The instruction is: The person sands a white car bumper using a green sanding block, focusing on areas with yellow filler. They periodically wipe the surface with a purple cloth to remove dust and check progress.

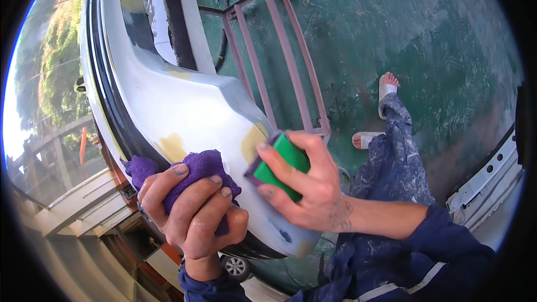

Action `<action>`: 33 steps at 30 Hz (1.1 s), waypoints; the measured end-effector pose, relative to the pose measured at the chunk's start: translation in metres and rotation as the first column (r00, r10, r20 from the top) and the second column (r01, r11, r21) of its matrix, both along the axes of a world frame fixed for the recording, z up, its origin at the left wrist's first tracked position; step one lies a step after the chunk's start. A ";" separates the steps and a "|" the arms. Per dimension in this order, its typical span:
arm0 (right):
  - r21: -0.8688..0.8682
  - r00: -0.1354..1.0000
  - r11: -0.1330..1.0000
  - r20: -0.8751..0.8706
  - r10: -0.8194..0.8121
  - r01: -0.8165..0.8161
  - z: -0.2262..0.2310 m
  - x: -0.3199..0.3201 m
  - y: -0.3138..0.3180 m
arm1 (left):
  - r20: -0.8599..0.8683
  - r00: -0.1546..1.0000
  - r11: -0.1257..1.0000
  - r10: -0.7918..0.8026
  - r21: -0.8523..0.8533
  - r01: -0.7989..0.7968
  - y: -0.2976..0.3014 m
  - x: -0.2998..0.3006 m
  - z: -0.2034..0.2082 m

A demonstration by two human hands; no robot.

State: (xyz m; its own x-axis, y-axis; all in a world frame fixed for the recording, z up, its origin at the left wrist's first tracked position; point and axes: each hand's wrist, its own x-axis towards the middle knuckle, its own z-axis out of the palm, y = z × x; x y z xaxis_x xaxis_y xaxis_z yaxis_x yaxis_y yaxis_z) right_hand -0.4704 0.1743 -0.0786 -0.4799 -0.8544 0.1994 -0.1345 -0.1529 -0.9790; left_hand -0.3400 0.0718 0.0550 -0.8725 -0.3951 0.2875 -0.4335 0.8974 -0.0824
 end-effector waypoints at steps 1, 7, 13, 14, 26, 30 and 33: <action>-0.012 1.000 1.000 -0.005 -0.001 0.001 -0.001 -0.006 -0.022 | -0.002 1.000 1.000 0.006 -0.001 -0.006 0.000 0.001 -0.002; 0.035 0.993 0.999 0.112 -0.045 0.041 -0.004 0.020 0.024 | 0.005 1.000 1.000 0.009 0.004 -0.009 0.004 0.003 -0.004; -0.020 0.983 1.000 0.185 -0.020 0.024 -0.025 0.007 -0.032 | 0.090 0.996 1.000 -0.009 0.014 0.008 0.004 0.001 -0.001; -0.038 0.982 0.997 0.179 -0.059 0.067 -0.029 0.019 -0.006 | 0.085 0.996 1.000 -0.004 0.023 0.002 0.006 0.002 0.000; -0.009 0.970 0.994 0.217 -0.106 0.111 -0.030 0.038 0.024 | 0.065 0.998 0.999 0.024 -0.047 -0.021 0.008 0.015 -0.003; -0.006 0.958 0.996 0.276 -0.082 0.087 -0.033 -0.003 -0.062 | 0.109 0.994 0.995 -0.020 -0.096 0.030 -0.004 0.016 -0.007; -0.021 0.962 0.985 0.221 -0.160 0.168 -0.033 0.019 -0.022 | 0.202 0.974 0.985 -0.103 -0.115 0.128 -0.023 0.052 0.006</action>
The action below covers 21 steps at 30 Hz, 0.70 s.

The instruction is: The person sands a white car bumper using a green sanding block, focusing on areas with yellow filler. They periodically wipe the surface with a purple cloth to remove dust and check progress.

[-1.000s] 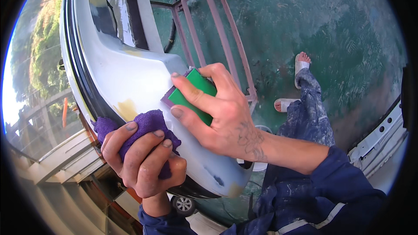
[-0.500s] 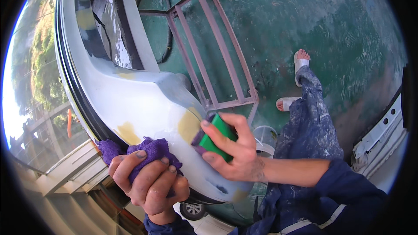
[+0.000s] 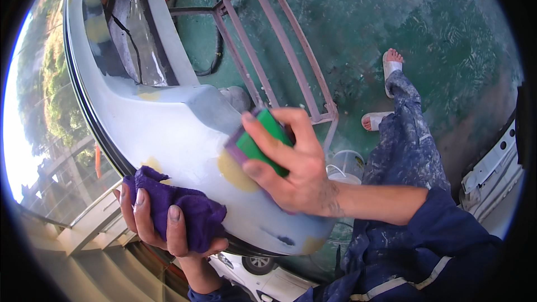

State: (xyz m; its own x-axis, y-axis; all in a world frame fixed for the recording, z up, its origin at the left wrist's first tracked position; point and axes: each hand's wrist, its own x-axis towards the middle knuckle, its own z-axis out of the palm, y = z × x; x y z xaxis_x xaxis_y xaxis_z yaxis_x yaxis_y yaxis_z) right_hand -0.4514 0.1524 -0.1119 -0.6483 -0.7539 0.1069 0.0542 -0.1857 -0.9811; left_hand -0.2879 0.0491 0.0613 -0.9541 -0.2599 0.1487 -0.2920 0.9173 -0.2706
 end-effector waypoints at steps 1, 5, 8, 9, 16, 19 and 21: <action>-0.004 1.000 1.000 -0.005 0.017 -0.017 0.000 0.015 0.029 | 0.009 1.000 1.000 0.014 0.019 -0.014 0.000 0.010 0.003; -0.010 0.997 0.999 -0.069 0.036 -0.037 0.004 -0.010 -0.010 | -0.128 0.991 0.998 -0.031 0.045 0.037 -0.003 0.029 -0.019; -0.043 0.994 0.999 -0.108 -0.012 0.007 0.002 -0.019 -0.032 | -0.197 0.980 0.998 -0.033 0.045 0.043 -0.004 0.027 -0.031; -0.054 0.992 0.998 -0.121 -0.028 0.021 0.001 -0.002 -0.002 | -0.183 0.983 0.998 -0.031 0.042 0.040 -0.002 0.028 -0.030; -0.020 0.986 0.994 -0.130 0.102 -0.106 0.011 -0.013 -0.006 | -0.205 0.978 0.999 -0.026 0.040 0.035 0.001 0.028 -0.034; -0.021 0.984 0.994 -0.145 0.099 -0.103 -0.002 0.018 0.060 | -0.198 0.980 0.998 -0.023 0.050 0.034 0.005 0.021 -0.030; -0.044 0.994 0.994 -0.066 0.092 -0.095 -0.001 0.030 0.078 | -0.210 0.977 0.998 -0.026 0.042 0.036 0.006 0.023 -0.029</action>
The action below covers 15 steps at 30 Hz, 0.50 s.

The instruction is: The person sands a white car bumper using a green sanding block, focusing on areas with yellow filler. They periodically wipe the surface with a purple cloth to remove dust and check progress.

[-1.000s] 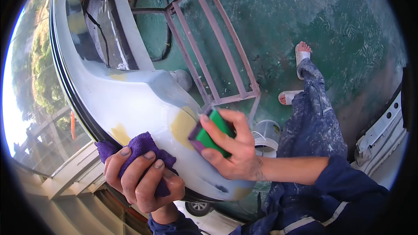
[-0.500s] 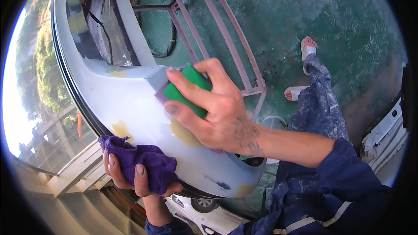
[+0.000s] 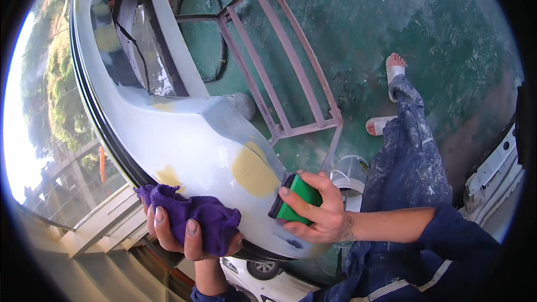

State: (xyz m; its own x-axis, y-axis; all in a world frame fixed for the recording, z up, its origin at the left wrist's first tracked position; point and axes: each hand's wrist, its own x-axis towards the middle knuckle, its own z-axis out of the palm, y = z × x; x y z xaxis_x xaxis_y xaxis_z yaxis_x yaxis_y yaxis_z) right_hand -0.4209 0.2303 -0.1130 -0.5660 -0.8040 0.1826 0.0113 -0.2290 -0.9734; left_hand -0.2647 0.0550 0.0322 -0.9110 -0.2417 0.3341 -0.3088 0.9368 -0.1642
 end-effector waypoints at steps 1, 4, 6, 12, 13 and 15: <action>-0.010 1.000 1.000 0.016 0.006 -0.005 0.000 -0.008 -0.017 | -0.011 1.000 1.000 -0.005 0.000 0.005 -0.001 0.001 -0.002; -0.039 0.988 0.997 0.138 0.074 -0.069 0.000 -0.045 -0.093 | -0.007 1.000 1.000 -0.010 -0.005 0.010 -0.006 0.002 -0.003; -0.057 0.992 0.998 0.122 0.025 -0.018 -0.008 -0.027 -0.062 | -0.004 1.000 1.000 -0.002 -0.019 0.002 -0.004 0.007 -0.005; -0.079 0.983 0.996 0.171 0.064 -0.051 -0.014 -0.046 -0.089 | -0.022 0.999 0.999 -0.035 -0.017 0.035 -0.003 0.007 -0.004; -0.072 0.977 0.995 0.196 0.084 -0.072 -0.015 -0.049 -0.094 | -0.023 0.999 1.000 -0.030 -0.004 0.030 -0.006 0.008 -0.002; -0.058 0.961 0.992 0.246 0.123 -0.112 -0.017 -0.051 -0.096 | -0.019 0.999 0.999 -0.030 0.028 0.030 -0.005 0.009 -0.001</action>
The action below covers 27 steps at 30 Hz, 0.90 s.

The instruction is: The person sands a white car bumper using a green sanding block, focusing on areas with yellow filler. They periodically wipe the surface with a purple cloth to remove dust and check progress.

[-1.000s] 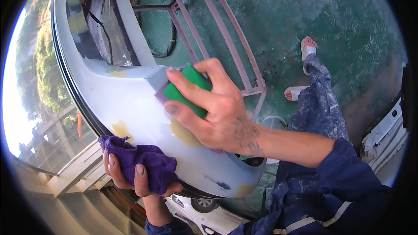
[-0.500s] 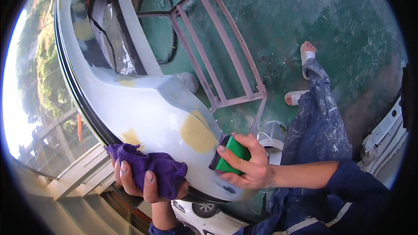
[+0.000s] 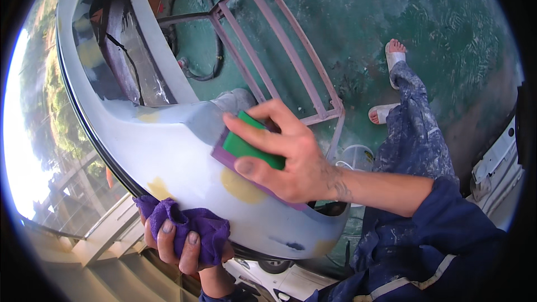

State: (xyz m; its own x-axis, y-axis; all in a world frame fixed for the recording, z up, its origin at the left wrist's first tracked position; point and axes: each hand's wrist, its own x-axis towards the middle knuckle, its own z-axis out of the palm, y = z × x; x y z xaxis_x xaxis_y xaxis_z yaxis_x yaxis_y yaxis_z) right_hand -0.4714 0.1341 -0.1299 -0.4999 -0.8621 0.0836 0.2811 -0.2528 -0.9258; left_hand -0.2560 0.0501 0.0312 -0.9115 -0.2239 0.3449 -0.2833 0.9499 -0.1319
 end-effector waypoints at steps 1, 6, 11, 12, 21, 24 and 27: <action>-0.024 0.999 0.999 0.040 -0.023 0.024 -0.001 0.014 0.021 | 0.018 1.000 1.000 0.005 -0.011 -0.005 0.005 -0.004 0.011; 0.055 0.991 0.995 0.106 0.082 -0.088 -0.007 -0.002 -0.010 | -0.018 0.998 0.996 0.055 -0.071 -0.056 0.008 -0.008 0.005; 0.100 1.000 0.995 0.002 -0.008 0.008 -0.012 0.011 0.020 | 0.003 0.998 0.991 0.069 -0.112 -0.068 0.008 -0.007 0.005; 0.115 1.000 0.993 0.017 0.006 -0.008 -0.014 0.013 0.017 | 0.032 0.997 0.993 0.064 -0.104 -0.061 0.008 -0.008 0.011; 0.210 0.998 0.976 0.025 0.056 -0.060 0.007 0.008 0.022 | -0.053 0.999 1.000 -0.009 -0.013 0.008 0.007 -0.004 0.003; 0.287 0.991 0.948 0.060 0.124 -0.136 0.011 -0.008 -0.031 | -0.033 0.999 0.999 0.029 -0.016 -0.029 0.008 -0.009 0.000; 0.277 0.998 0.960 0.054 0.027 -0.041 0.008 0.003 -0.022 | -0.024 0.998 0.998 0.062 -0.014 -0.063 0.012 0.000 0.005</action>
